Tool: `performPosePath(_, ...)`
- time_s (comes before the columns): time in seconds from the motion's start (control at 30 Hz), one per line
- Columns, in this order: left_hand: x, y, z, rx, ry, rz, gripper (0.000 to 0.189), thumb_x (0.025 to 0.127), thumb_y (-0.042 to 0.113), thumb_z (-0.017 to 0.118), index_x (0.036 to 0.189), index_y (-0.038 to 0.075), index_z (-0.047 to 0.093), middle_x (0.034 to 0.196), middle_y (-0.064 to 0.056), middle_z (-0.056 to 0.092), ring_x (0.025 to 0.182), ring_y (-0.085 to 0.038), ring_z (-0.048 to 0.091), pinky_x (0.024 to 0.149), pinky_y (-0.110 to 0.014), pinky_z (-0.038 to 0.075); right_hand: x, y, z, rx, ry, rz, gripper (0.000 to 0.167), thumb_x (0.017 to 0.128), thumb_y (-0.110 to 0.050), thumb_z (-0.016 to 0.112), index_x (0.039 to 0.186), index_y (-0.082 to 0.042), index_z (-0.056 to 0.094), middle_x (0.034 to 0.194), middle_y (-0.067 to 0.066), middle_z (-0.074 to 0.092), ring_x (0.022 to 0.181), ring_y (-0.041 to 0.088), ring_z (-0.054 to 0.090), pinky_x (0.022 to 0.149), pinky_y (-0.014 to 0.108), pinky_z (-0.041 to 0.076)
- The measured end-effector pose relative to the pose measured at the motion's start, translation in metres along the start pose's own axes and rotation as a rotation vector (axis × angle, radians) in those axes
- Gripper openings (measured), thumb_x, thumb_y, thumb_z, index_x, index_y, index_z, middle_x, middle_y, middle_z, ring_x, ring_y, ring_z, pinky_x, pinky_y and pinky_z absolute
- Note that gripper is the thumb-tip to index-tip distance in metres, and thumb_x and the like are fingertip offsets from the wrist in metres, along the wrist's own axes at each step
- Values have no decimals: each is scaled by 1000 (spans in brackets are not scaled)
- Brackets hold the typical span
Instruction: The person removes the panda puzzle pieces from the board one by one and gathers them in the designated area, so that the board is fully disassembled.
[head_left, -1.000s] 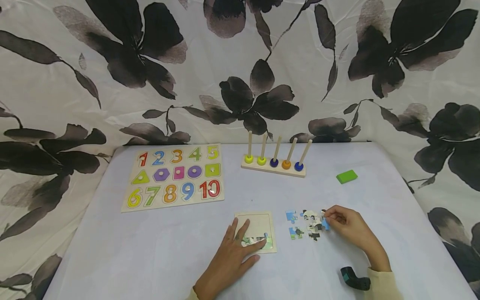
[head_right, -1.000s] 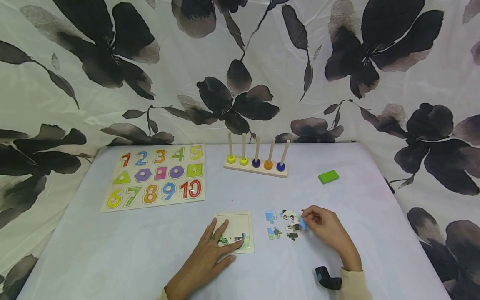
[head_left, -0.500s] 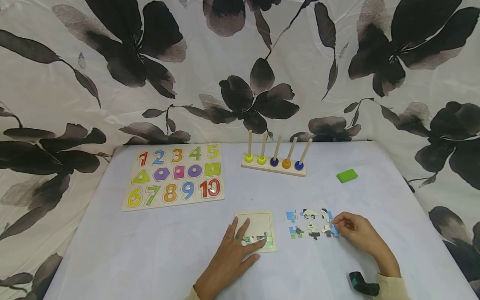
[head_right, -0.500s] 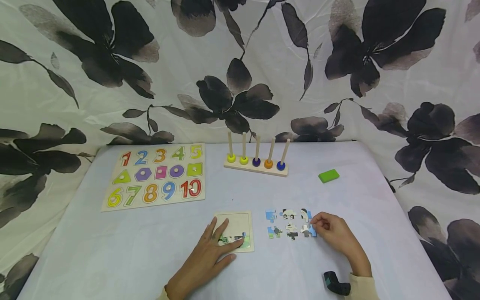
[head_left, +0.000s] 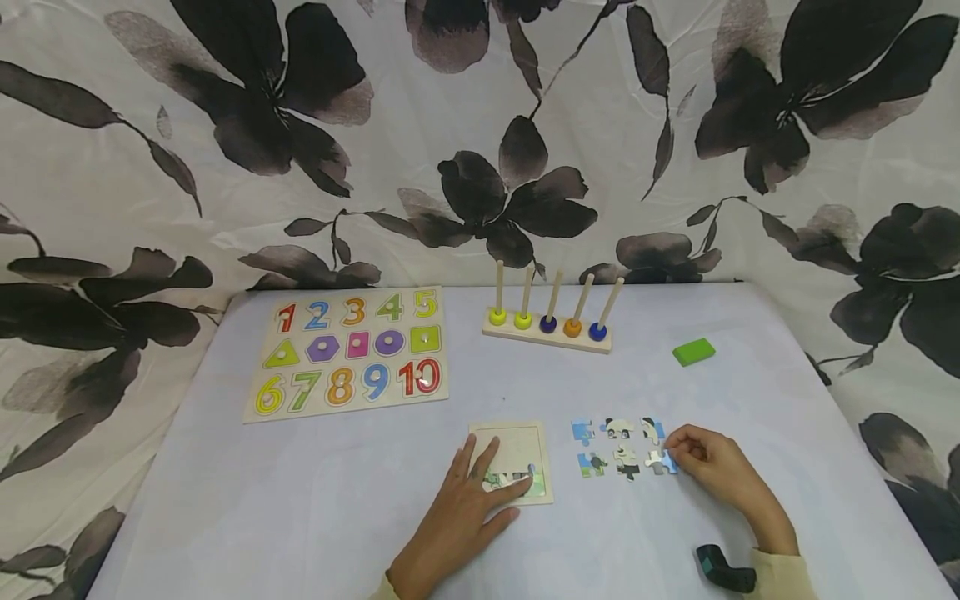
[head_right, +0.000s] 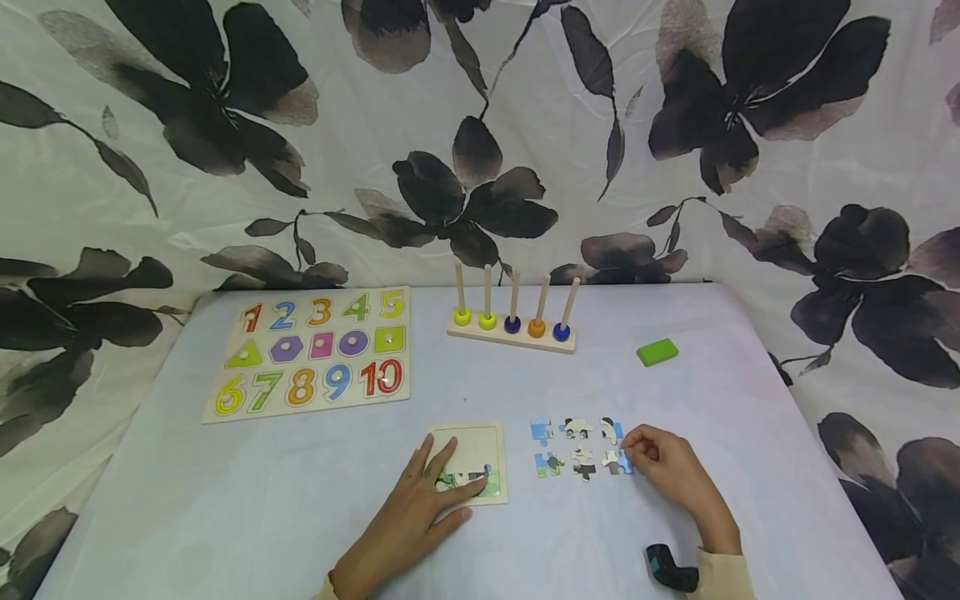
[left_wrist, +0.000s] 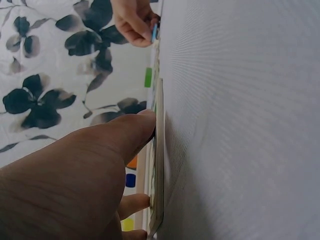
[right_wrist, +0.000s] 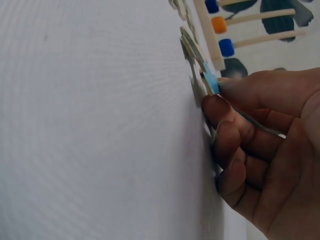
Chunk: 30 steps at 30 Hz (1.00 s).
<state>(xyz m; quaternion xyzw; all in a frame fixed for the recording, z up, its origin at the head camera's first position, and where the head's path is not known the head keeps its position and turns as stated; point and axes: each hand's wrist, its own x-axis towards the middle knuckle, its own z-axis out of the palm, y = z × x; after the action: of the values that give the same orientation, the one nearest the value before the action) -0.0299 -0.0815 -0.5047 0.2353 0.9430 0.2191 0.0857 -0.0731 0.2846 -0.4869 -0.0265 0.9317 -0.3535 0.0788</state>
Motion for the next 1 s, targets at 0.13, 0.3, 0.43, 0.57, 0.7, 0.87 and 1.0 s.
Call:
performPosePath(0.13,-1,0,1,9,13,5,38,93,45,58,131,46,55,156,-15,27,143,-47,7,113,-59,18,-1,-1,0,-18,5,8,4,89,-3,63,92,-5,66,74,0,57,64,7,47,55,21,42)
performPosePath(0.3,-2,0,1,11,18,6,38,93,46,57,131,46,55,156,-15,26,143,-48,8,113,-60,19,-2,-4,0,-23,26,-2,5,93,-7,61,93,-5,66,72,-1,56,61,5,45,52,21,39)
performPosePath(0.43,-3,0,0,-5,18,6,39,92,46,58,131,46,55,156,-15,26,143,-47,8,113,-60,19,-1,-13,1,1,55,-55,7,94,-10,60,93,-6,66,70,-1,55,59,4,43,51,21,38)
performPosePath(0.57,-4,0,-2,-17,15,10,39,92,47,57,131,45,55,157,-15,25,144,-46,7,113,-59,19,2,-33,5,33,58,-94,9,95,-10,59,97,-5,66,74,2,59,60,5,45,51,22,41)
performPosePath(0.7,-6,-1,-4,-37,18,3,38,93,48,56,131,45,55,157,-15,24,144,-45,7,113,-59,18,8,-56,14,47,33,-120,9,94,-10,60,99,-5,66,80,3,64,64,8,49,53,22,44)
performPosePath(0.87,-11,-3,-6,-42,45,-6,36,93,48,56,129,46,56,157,-16,24,143,-48,10,113,-60,18,16,-74,28,68,-26,-190,8,94,-11,61,98,-8,67,82,1,66,66,7,51,56,22,45)
performPosePath(1.0,-15,-4,-7,-40,38,-18,36,93,48,56,129,45,57,155,-16,27,142,-49,12,112,-61,20,20,-89,44,84,-68,-248,9,94,-12,62,99,-9,68,82,0,67,66,6,51,57,22,46)
